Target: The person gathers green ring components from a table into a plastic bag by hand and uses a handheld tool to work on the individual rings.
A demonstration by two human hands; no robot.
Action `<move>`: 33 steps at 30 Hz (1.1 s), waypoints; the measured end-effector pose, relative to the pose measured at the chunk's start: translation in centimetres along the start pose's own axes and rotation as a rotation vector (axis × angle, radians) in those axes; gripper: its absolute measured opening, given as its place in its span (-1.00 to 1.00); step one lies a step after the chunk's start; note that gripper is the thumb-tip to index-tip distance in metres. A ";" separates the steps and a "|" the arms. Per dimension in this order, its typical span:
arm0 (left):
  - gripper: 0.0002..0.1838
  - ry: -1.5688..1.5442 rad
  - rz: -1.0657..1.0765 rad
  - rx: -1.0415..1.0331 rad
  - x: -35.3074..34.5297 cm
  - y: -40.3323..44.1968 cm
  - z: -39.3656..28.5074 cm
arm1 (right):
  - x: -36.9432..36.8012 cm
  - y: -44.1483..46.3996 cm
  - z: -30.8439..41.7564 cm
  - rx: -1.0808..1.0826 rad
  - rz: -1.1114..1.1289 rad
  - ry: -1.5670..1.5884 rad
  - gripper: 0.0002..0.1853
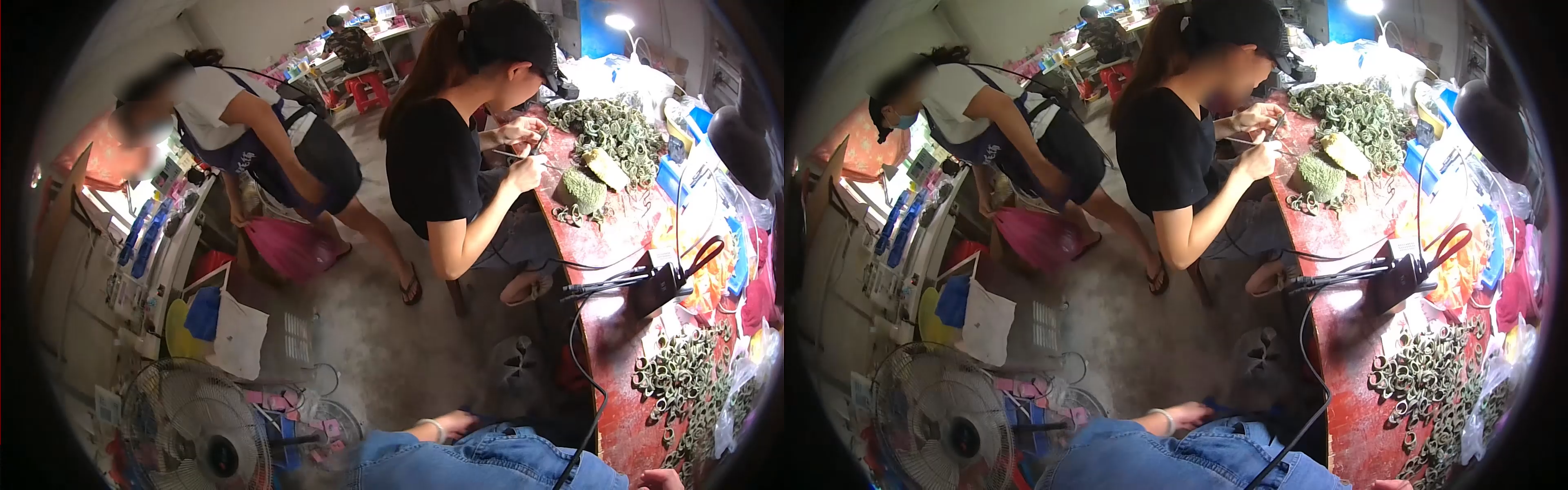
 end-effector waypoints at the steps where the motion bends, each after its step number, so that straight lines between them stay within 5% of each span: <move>1: -0.55 0.136 -0.028 -0.180 -2.0 1.8 -2.3 | 0.2 0.0 -0.1 -0.005 0.000 -0.002 -0.75; 2: -0.49 0.399 -0.044 -0.334 -3.6 8.0 -1.9 | 0.3 0.0 -0.3 -0.002 0.006 -0.026 -0.75; 3: -0.41 0.930 -0.132 -0.763 -5.8 8.0 -5.8 | 0.4 0.1 -0.5 0.003 0.013 -0.047 -0.76; 20: -0.56 0.894 0.031 -0.608 -10.0 5.0 -12.6 | 2.2 0.2 -2.1 -0.054 0.039 -0.118 -0.70; 25: -0.56 0.932 0.099 -0.584 -9.5 1.1 -14.6 | 3.5 -0.2 -2.2 0.019 -0.118 0.032 -0.68; 31: -0.54 1.318 0.528 -0.631 -10.9 -3.6 -15.2 | 5.2 -2.2 -1.8 0.202 -0.282 -0.195 -0.67; 32: -0.52 1.413 0.279 -0.436 -10.8 -10.7 -20.4 | 5.3 -2.6 -1.2 0.212 -0.285 -0.205 -0.67; 33: -0.52 1.394 0.244 -0.700 -12.4 -14.5 -23.7 | 5.3 -3.1 -1.3 0.164 -0.315 -0.178 -0.66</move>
Point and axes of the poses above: each hand's wrist, its own y-axis towards the middle knuckle, its own x-axis out of the back of the hand, z = x × y, the point moved 10 cm from there along y, towards the middle knuckle, and after that the axes turned 13 degrees about y, right-handed, at the moved point
